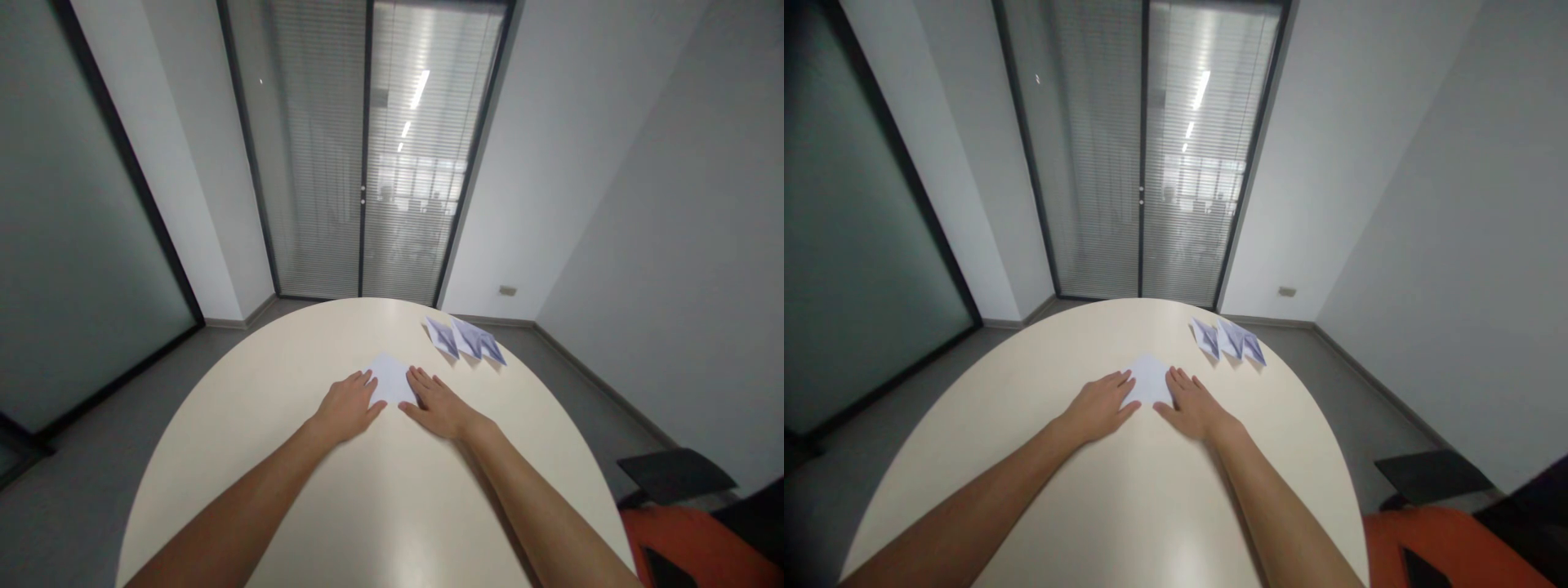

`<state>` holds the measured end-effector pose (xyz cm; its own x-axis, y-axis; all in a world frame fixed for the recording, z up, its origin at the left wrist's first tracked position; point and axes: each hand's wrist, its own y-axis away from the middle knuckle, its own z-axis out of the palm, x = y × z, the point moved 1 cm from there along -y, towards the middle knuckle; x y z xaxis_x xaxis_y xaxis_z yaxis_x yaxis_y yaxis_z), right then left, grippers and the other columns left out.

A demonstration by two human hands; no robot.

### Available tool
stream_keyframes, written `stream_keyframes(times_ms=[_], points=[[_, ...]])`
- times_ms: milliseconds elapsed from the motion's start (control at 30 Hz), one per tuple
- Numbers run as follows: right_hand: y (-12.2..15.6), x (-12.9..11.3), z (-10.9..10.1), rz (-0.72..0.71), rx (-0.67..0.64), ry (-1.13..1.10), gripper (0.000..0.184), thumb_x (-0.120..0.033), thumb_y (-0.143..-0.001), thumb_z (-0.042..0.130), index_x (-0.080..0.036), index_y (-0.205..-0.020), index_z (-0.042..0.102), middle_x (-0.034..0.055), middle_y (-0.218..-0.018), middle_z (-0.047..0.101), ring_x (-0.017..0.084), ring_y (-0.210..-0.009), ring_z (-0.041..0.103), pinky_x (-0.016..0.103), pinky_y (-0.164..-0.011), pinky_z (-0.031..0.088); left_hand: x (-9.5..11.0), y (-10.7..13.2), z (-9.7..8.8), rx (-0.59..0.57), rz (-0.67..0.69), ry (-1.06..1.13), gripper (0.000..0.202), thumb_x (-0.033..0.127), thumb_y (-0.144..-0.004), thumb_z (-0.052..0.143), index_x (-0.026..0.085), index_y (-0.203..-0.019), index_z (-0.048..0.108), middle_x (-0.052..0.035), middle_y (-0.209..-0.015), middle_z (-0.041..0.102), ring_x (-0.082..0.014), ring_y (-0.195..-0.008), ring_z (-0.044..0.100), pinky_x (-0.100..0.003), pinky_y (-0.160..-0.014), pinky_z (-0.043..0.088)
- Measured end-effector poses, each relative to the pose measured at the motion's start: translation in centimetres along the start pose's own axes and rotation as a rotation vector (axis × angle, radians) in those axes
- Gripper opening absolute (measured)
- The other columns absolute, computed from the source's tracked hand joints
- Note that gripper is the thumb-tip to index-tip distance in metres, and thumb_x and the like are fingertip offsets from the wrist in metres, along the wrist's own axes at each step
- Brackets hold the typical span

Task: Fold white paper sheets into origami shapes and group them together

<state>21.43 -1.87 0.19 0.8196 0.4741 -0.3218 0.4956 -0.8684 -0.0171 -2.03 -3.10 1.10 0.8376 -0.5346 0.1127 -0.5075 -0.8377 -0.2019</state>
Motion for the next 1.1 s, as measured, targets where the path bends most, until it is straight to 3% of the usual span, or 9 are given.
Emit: stream_keyframes(times_ms=[500,733,833,1100], points=[[0.4,-0.6,-0.2,0.129,-0.133,0.073,0.087,-0.069,-0.094,0.033,-0.010,-0.157,0.023,0.0189,-0.163,0.015,0.033,-0.151,0.013,0.053,-0.119,0.020,-0.3,0.0,-0.4,-0.017,0.014,0.007,0.046,0.046,-0.097,0.046,0.017,-0.131,0.057,-0.0156,-0.144,0.053,-0.0331,-0.131,0.050,-0.049,-0.102,0.046],[0.6,-1.1,-0.4,0.000,0.020,0.123,0.079,-0.060,-0.096,0.040,-0.003,-0.150,0.038,0.0256,-0.156,0.033,0.034,-0.148,0.027,0.045,-0.118,0.025,-0.6,0.0,-0.4,-0.011,0.008,0.025,0.046,0.048,-0.096,0.047,0.019,-0.131,0.058,-0.0137,-0.144,0.054,-0.0318,-0.132,0.049,-0.048,-0.104,0.045],[0.5,-1.2,-0.4,-0.036,0.039,0.113,0.081,-0.061,-0.096,0.039,0.000,-0.150,0.036,0.0273,-0.156,0.031,0.034,-0.148,0.025,0.046,-0.119,0.024,-0.5,0.1,-0.4,-0.003,-0.008,0.029,0.047,0.047,-0.096,0.047,0.020,-0.132,0.058,-0.0132,-0.144,0.054,-0.0313,-0.132,0.049,-0.047,-0.104,0.045],[0.1,-0.5,-0.4,-0.031,0.018,0.046,0.078,-0.065,-0.098,0.032,-0.011,-0.154,0.033,0.0204,-0.160,0.024,0.032,-0.150,0.019,0.053,-0.120,0.018,-0.8,-0.1,0.2,0.039,-0.034,-0.006,0.039,0.042,-0.098,0.046,0.023,-0.129,0.061,-0.0088,-0.140,0.059,-0.0271,-0.128,0.053,-0.043,-0.102,0.047]])
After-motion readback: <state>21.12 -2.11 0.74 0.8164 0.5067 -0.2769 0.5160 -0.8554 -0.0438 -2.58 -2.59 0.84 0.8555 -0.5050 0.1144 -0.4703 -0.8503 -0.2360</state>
